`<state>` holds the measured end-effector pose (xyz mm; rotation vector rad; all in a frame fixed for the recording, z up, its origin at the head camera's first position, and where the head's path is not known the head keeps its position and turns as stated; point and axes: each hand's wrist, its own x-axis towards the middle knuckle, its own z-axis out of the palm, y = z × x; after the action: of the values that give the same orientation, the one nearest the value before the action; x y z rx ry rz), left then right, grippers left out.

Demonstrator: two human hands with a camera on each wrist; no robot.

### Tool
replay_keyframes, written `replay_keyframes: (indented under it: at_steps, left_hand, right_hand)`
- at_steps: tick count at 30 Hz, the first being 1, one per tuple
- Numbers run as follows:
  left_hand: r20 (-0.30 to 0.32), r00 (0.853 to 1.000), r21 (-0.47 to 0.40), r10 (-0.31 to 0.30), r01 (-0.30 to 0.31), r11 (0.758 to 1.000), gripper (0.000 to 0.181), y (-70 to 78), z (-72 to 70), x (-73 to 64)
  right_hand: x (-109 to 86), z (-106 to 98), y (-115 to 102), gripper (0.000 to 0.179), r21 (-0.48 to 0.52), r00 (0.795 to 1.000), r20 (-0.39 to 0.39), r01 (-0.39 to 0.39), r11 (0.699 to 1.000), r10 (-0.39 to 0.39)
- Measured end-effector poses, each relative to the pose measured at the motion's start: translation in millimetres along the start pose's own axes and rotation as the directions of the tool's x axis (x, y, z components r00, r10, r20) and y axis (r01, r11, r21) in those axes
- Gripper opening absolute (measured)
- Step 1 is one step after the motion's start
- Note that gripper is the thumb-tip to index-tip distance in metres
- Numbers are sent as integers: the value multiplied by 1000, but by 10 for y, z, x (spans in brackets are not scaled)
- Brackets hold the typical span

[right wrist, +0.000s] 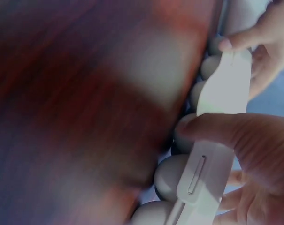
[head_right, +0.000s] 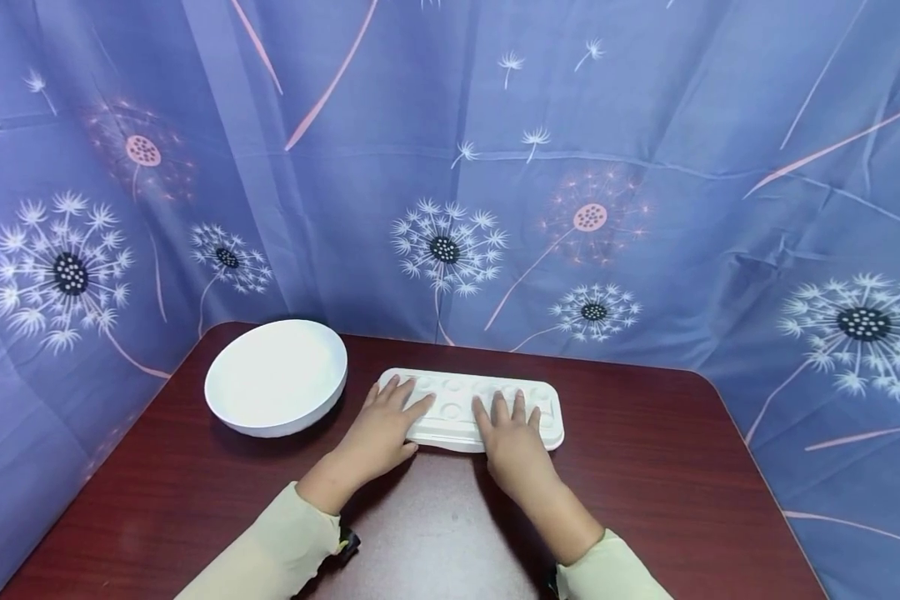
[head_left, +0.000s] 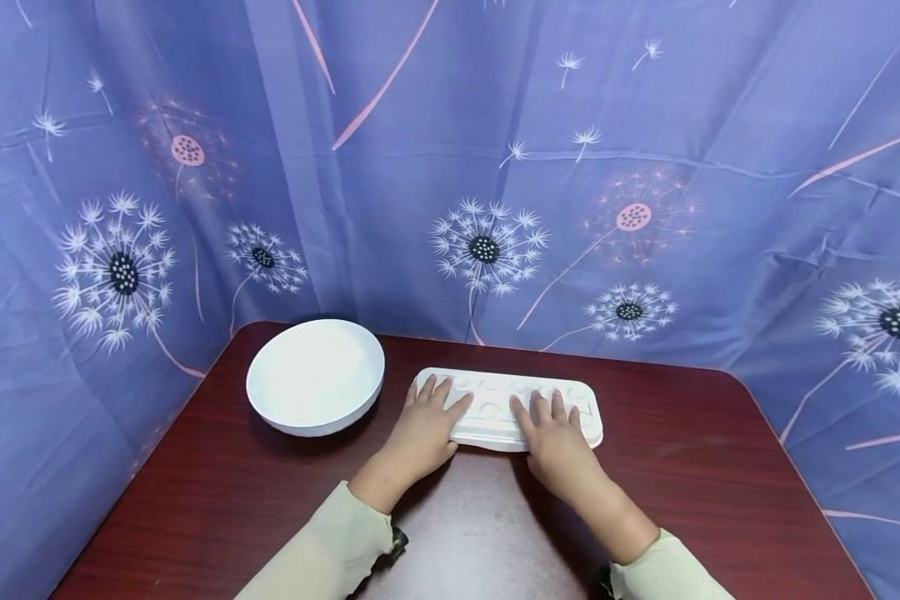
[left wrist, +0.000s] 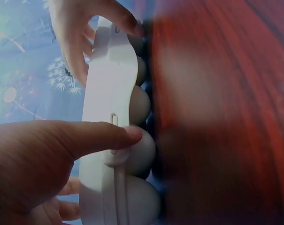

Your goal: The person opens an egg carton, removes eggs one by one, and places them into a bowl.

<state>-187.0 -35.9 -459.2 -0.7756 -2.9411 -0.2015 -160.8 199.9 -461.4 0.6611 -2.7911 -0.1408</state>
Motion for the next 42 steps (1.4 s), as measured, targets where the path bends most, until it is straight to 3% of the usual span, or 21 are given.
replay_keyframes:
  at_steps: [6, 14, 19, 24, 32, 42]
  left_hand:
    - [8, 999, 97, -31, 30, 995, 78, 105, 0, 50]
    - [-12, 998, 242, -69, 70, 968, 75, 249, 62, 41]
    - [2, 994, 325, -105, 98, 940, 76, 355, 136, 90]
    - [-16, 988, 345, -156, 152, 926, 64, 445, 156, 149]
    - [-46, 978, 401, -205, 206, 893, 53, 481, 136, 156]
    - [-98, 976, 395, -196, 219, 892, 50, 493, 167, 159]
  right_hand:
    - [1, 9, -48, 64, -197, 997, -65, 26, 980, -39]
    - [39, 23, -108, 65, -414, 997, -34, 47, 909, -67]
    - [41, 35, -129, 53, -436, 995, -78, 15, 900, -54]
    - [45, 55, -133, 52, -455, 989, -132, -6, 891, -61]
    - [93, 101, -169, 51, -480, 992, -110, 7, 877, -68]
    - [92, 133, -173, 50, -476, 996, -74, 0, 880, -40]
